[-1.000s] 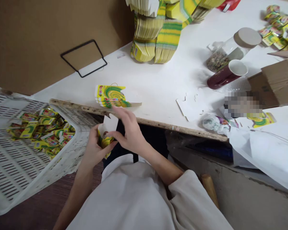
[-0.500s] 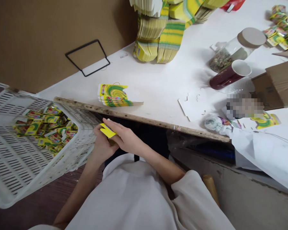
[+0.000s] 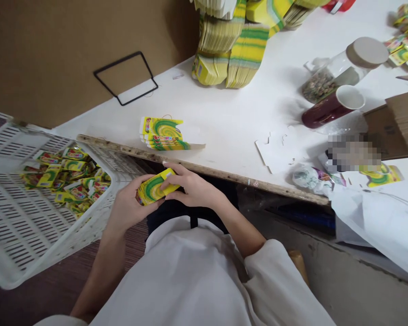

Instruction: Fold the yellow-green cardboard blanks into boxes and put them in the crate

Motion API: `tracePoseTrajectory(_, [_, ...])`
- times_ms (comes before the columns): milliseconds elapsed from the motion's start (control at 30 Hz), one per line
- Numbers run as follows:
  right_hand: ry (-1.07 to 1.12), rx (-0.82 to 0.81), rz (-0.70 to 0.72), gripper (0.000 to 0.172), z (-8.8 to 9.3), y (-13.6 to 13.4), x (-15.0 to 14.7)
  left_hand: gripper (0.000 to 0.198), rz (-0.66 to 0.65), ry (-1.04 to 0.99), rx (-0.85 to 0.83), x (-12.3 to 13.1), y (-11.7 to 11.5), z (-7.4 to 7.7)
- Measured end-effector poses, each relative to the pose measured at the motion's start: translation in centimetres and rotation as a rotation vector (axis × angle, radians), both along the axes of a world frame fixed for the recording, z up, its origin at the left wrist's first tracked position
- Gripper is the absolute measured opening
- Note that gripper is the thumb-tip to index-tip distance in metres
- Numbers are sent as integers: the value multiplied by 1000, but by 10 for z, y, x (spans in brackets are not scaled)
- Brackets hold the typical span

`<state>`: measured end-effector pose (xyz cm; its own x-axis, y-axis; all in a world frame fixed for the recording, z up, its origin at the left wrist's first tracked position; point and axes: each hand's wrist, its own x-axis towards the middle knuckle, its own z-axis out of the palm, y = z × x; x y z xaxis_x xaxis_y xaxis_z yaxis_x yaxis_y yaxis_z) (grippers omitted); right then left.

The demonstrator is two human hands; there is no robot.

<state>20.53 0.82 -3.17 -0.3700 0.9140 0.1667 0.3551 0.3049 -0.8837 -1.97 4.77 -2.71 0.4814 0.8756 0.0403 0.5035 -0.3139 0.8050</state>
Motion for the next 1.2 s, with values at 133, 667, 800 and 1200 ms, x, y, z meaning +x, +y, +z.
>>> tracePoseTrajectory(133, [84,39,-141,52,-7,-3,-18,59,48,-11,6,4,-5,-6])
tracePoseTrajectory(667, [-482,13,-806,14,-5,92,7,41,755,-1011,-474,10,-3,-37])
tracePoseTrajectory(800, [-489,87,-753,7,-14,98,5,36,690,-947,-523,15,-7,-39])
tracePoseTrajectory(1200, [190,-206,-254,32,7,16,-45,64,455,-1171,-355,44,-6,-14])
